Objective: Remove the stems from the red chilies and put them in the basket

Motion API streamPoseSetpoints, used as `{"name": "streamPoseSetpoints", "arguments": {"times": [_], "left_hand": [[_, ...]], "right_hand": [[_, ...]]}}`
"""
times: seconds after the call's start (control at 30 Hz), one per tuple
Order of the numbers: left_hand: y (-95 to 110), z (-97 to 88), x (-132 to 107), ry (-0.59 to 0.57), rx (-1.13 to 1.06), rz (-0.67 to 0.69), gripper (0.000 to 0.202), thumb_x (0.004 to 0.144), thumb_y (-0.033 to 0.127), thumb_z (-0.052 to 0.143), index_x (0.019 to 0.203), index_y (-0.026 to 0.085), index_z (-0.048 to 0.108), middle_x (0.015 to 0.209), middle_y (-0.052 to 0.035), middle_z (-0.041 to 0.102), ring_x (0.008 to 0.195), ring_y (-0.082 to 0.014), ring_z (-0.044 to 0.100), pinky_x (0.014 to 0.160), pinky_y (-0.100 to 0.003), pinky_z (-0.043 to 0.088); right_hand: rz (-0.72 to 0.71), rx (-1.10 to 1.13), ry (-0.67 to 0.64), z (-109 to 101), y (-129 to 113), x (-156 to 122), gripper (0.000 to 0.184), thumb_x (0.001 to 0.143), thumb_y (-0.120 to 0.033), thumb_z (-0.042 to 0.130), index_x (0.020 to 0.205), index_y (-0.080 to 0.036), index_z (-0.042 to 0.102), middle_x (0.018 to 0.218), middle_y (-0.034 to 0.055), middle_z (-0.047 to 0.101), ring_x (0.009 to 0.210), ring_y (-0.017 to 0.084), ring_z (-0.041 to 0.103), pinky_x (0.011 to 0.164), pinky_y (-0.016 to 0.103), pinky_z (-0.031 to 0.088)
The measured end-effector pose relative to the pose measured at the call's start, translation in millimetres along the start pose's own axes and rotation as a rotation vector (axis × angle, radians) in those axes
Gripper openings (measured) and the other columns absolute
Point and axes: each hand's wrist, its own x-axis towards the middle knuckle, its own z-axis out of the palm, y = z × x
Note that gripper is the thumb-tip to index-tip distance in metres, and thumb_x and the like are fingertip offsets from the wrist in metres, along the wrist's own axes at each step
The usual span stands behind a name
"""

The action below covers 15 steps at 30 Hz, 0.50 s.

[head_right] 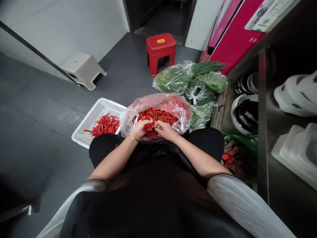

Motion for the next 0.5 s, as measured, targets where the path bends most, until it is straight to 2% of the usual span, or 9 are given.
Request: {"name": "streamPoseSetpoints", "arguments": {"times": [0.1, 0.2, 0.27, 0.4, 0.5], "left_hand": [[3, 1.1, -3, -0.041, -0.015, 0.102, 0.031, 0.051, 0.017, 0.079, 0.075, 0.013, 0.060, 0.065, -0.0001, 0.066, 0.056, -0.0106, 0.060, 0.057, -0.022, 0.047], [6, 3.4, -7, -0.090, 0.023, 0.140, 0.033, 0.052, 0.017, 0.080, 0.075, 0.013, 0.058, 0.065, 0.0001, 0.065, 0.058, -0.0119, 0.062, 0.059, -0.024, 0.050], [9, 5.7, -11, -0.111, 0.021, 0.146, 0.034, 0.052, 0.018, 0.080, 0.076, 0.014, 0.056, 0.066, 0.0001, 0.065, 0.058, -0.0125, 0.062, 0.059, -0.025, 0.050], [23, 12.2, -25, -0.141, -0.085, 0.163, 0.035, 0.057, 0.024, 0.077, 0.081, 0.016, 0.055, 0.073, -0.0002, 0.066, 0.058, -0.0119, 0.061, 0.055, -0.024, 0.050], [42, 15.3, -46, -0.217, -0.113, 0.152, 0.036, 0.059, 0.028, 0.076, 0.084, 0.018, 0.053, 0.074, 0.0001, 0.064, 0.058, -0.0128, 0.060, 0.055, -0.026, 0.050]], "right_hand": [[0.152, 0.145, 0.016, -3, 4, 1, 0.019, 0.079, -0.030, 0.057, 0.093, -0.022, 0.048, 0.055, -0.0104, 0.052, 0.042, 0.011, 0.055, 0.043, 0.021, 0.043], [0.247, 0.173, -0.125, -5, 5, 2, 0.018, 0.078, -0.036, 0.058, 0.079, -0.020, 0.049, 0.047, -0.0092, 0.049, 0.036, 0.009, 0.049, 0.037, 0.019, 0.038], [0.229, 0.252, -0.154, -2, 1, 1, 0.025, 0.078, -0.041, 0.059, 0.072, -0.020, 0.048, 0.044, -0.0100, 0.044, 0.033, 0.007, 0.041, 0.034, 0.018, 0.032], [0.093, 0.518, -0.053, 5, -21, -9, 0.032, 0.079, -0.050, 0.059, 0.079, -0.019, 0.051, 0.046, -0.0119, 0.038, 0.032, 0.005, 0.034, 0.033, 0.017, 0.025], [-0.013, 0.462, -0.176, -3, -45, -16, 0.031, 0.085, -0.049, 0.053, 0.081, -0.019, 0.051, 0.047, -0.0111, 0.040, 0.033, 0.006, 0.035, 0.037, 0.019, 0.028]]}}
